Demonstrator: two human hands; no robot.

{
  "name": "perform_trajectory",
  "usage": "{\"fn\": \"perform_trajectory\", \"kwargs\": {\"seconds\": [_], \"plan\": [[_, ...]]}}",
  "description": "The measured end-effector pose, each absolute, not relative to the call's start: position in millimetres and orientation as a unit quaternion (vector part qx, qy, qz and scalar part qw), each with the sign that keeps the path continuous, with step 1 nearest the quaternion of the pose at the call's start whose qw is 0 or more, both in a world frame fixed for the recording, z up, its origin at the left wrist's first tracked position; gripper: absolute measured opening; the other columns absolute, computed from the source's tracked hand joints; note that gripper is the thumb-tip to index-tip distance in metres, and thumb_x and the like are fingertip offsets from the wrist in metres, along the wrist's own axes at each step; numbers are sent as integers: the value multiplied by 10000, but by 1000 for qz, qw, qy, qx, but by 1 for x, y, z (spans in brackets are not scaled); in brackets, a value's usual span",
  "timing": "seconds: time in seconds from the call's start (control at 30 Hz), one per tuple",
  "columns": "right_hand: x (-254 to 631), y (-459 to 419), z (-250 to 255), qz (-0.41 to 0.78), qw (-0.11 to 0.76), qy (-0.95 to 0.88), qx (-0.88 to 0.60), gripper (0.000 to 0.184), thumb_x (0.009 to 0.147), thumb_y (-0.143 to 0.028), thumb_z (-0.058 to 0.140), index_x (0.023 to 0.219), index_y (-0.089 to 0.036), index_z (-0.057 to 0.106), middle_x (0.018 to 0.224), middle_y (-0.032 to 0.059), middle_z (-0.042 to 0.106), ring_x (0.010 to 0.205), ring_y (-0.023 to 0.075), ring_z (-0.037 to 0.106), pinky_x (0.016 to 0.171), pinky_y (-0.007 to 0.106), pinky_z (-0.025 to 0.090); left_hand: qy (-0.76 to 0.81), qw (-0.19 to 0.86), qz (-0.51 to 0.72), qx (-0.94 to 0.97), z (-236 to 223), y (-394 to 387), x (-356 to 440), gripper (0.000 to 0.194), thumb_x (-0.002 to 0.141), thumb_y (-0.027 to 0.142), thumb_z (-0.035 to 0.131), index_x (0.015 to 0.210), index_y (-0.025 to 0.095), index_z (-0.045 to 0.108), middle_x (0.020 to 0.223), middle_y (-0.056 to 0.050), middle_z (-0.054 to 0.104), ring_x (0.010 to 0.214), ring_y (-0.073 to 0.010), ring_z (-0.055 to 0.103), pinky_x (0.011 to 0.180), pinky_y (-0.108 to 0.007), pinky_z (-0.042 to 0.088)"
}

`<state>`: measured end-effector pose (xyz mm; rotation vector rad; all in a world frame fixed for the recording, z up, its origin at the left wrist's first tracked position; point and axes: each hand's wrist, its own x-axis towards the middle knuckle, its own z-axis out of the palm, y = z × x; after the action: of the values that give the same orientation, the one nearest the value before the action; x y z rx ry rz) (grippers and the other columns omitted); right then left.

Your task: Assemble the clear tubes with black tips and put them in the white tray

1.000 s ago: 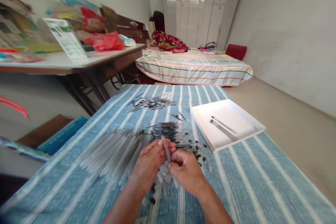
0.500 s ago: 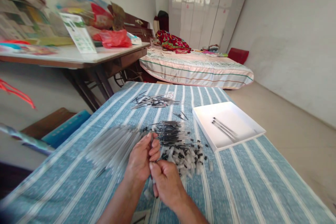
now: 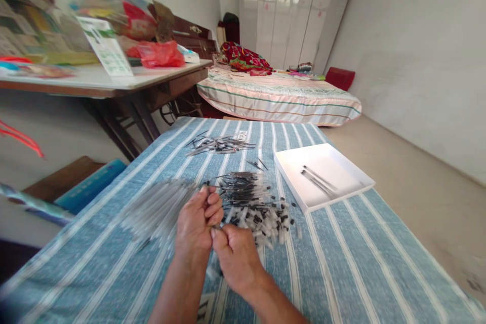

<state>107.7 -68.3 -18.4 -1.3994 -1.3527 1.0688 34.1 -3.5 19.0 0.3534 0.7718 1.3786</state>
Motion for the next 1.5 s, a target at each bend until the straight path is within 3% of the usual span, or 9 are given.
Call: {"fn": "perform_trajectory", "kwargs": {"seconds": [0.1,0.37,0.5,0.6,0.73,0.9,1.1,1.27,1.5], "plan": [[112,-70,-17,517,430,-491,-554,383,845,-458,378,558,-206,362,369,-93,313,281,58,316,317,181,219,322,720,599,138,23,-1,38,186,867,159,413,710,123,507,488,61,393,295,-15,278,261,-114,214],[120,-73,-13,541,468,-467,-519,398,858,-480,376,562,-215,345,326,-105,288,253,62,285,297,176,232,279,759,572,137,29,-3,52,211,888,178,380,727,124,507,482,69,369,290,-13,264,262,-121,164],[121,-100,-20,483,408,-541,-554,372,850,-388,422,535,-205,349,376,-79,318,340,68,337,371,188,249,340,606,695,183,45,11,32,190,875,184,419,698,148,476,473,73,385,295,-9,292,289,-110,182],[134,-118,-30,458,379,-573,-565,342,837,-359,443,544,-203,361,433,-69,283,404,79,325,397,203,222,309,580,717,234,66,23,12,204,866,155,424,670,136,477,475,74,370,320,5,302,319,-89,213],[173,-98,-35,269,395,-593,-648,339,842,-400,432,568,-199,447,490,-34,393,491,115,395,490,226,305,302,669,608,302,64,20,15,115,823,192,487,751,120,541,495,51,421,315,-15,280,283,-110,179],[212,-55,-35,169,325,-607,-705,302,818,-446,478,659,-214,587,560,2,559,547,153,515,540,239,342,340,762,439,334,20,6,36,132,778,261,553,753,133,535,489,51,458,309,-18,276,275,-113,199],[221,-49,-40,132,311,-599,-726,439,849,-509,395,563,-199,516,488,-6,491,498,136,466,506,236,307,345,797,292,400,-1,-5,40,214,752,352,581,716,146,537,447,48,486,277,-28,284,270,-143,240],[214,-46,-22,263,394,-577,-665,469,843,-519,406,498,-201,397,382,-46,394,405,104,405,445,216,315,349,793,245,435,-5,-10,44,222,746,365,580,710,150,537,435,42,507,264,-31,287,264,-145,238],[201,-41,-17,430,397,-571,-576,474,837,-533,423,515,-187,453,321,-72,401,295,69,354,364,191,284,350,778,206,480,-14,-13,45,236,738,376,585,695,147,545,455,29,544,259,-29,310,274,-149,229]]}}
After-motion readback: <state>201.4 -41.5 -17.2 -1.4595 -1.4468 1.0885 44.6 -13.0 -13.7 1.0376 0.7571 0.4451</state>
